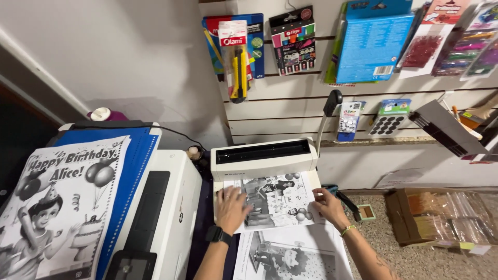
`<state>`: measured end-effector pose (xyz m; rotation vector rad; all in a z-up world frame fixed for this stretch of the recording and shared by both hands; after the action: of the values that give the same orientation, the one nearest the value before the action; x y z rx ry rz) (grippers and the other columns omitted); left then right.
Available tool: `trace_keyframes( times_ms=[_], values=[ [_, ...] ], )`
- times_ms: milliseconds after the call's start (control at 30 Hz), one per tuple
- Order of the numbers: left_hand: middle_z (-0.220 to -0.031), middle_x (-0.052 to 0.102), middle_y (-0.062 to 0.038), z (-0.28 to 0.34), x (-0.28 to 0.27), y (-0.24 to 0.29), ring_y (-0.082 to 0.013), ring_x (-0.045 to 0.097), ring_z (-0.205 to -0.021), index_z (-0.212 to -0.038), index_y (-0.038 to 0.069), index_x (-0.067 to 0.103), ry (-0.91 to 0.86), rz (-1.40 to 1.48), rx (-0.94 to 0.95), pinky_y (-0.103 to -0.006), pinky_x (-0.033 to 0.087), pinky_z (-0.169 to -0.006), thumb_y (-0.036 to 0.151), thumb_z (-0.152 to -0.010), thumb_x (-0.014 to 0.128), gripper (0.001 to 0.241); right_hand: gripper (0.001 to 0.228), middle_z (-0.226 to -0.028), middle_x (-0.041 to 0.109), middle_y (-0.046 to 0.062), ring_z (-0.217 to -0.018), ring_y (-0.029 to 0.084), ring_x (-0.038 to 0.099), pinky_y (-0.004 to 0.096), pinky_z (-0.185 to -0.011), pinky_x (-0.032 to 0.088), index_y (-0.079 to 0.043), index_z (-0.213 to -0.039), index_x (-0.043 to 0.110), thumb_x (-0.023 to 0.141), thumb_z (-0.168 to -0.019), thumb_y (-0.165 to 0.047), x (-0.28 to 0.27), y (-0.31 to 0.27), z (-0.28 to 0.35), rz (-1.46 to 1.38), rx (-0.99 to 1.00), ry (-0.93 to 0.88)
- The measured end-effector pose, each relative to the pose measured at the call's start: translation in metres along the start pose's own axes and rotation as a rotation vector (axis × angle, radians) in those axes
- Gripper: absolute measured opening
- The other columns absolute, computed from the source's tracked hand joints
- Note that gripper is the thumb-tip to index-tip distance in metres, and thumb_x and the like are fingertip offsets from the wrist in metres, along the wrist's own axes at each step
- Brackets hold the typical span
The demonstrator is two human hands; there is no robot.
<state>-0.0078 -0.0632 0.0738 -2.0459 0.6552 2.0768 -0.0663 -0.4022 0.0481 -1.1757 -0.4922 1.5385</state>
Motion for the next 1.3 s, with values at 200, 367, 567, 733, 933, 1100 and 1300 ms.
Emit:
trace_keyframes(
  times_ms=[200,367,567,733,933,1100,1300],
  values=[
    [-0.147,0.053,-0.009,0.031,0.028,0.060,-0.0329,0.043,-0.138,-0.131,0.017,0.061,-0.145,0.114,0.423,-0.0567,0.027,-0.117,0.039,-0.080,0.084,0.061,0.045,-0.115,0.079,0.010,-0.091,0.020,0.073,0.034,-0.077,0.064,-0.022,-0.132,0.067,0.069,-0.089,-0.011,-0.003,0.010,-0.008,0.056,-0.014,0.047],
    [-0.137,0.061,-0.005,0.028,0.033,0.061,-0.0330,0.047,-0.135,-0.118,0.017,0.070,0.023,0.090,0.442,-0.0562,0.030,-0.113,0.029,-0.080,0.085,0.043,0.044,-0.110,0.075,0.008,-0.090,0.019,0.069,0.035,-0.073,0.067,-0.022,-0.133,0.071,0.069,-0.090,-0.013,-0.005,0.013,-0.012,-0.002,-0.014,0.049],
    [-0.137,0.058,-0.005,0.037,0.034,0.068,-0.0313,0.045,-0.133,-0.116,0.018,0.068,0.104,0.081,0.348,-0.0576,0.025,-0.112,0.034,-0.074,0.089,0.050,0.056,-0.119,0.074,0.007,-0.099,0.019,0.070,0.033,-0.077,0.062,-0.022,-0.140,0.064,0.077,-0.087,-0.011,-0.002,0.004,0.001,0.029,-0.014,0.013],
    [-0.140,0.059,-0.007,0.085,0.027,0.048,-0.0303,0.051,-0.131,-0.111,0.023,0.072,0.281,0.353,-0.200,-0.0565,0.039,-0.112,0.040,-0.071,0.090,0.047,0.058,-0.121,0.074,0.007,-0.102,0.019,0.070,0.031,-0.080,0.061,-0.025,-0.140,0.065,0.078,-0.086,-0.009,-0.002,0.005,0.009,0.029,-0.019,0.015],
    [-0.115,0.070,-0.011,0.142,0.083,0.018,-0.0326,0.067,-0.109,-0.122,0.010,0.056,0.411,0.589,-0.696,-0.0440,0.050,-0.093,0.046,-0.084,0.074,0.055,0.060,-0.119,0.075,0.005,-0.106,0.018,0.070,0.031,-0.090,0.062,-0.024,-0.138,0.068,0.081,-0.084,-0.003,0.000,0.007,0.005,0.024,-0.004,0.032],
    [-0.099,0.077,-0.004,0.132,0.093,0.028,-0.0351,0.072,-0.092,-0.125,0.016,0.049,0.268,0.359,-0.698,-0.0521,0.053,-0.079,0.038,-0.080,0.066,0.053,0.058,-0.135,0.069,0.009,-0.122,0.022,0.066,0.036,-0.102,0.060,-0.020,-0.138,0.066,0.078,-0.086,0.002,-0.001,-0.007,0.016,-0.026,0.039,0.025],
    [-0.109,0.073,-0.006,0.139,0.107,0.040,-0.0328,0.062,-0.111,-0.119,0.020,0.065,0.059,0.315,-0.731,-0.0565,0.048,-0.088,0.044,-0.079,0.068,0.046,0.056,-0.119,0.072,0.006,-0.102,0.018,0.066,0.032,-0.084,0.057,-0.018,-0.136,0.069,0.078,-0.083,-0.001,-0.002,0.000,0.011,-0.005,-0.025,0.038]
  ],
)
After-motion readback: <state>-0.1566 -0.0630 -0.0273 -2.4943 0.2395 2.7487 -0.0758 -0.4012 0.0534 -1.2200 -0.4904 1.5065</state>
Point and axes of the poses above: each hand's wrist, its own z-axis away from the middle knuckle, its own x-axis out of the palm, y = z × x, the point moved 4 cm from there along -z, towards the middle knuckle
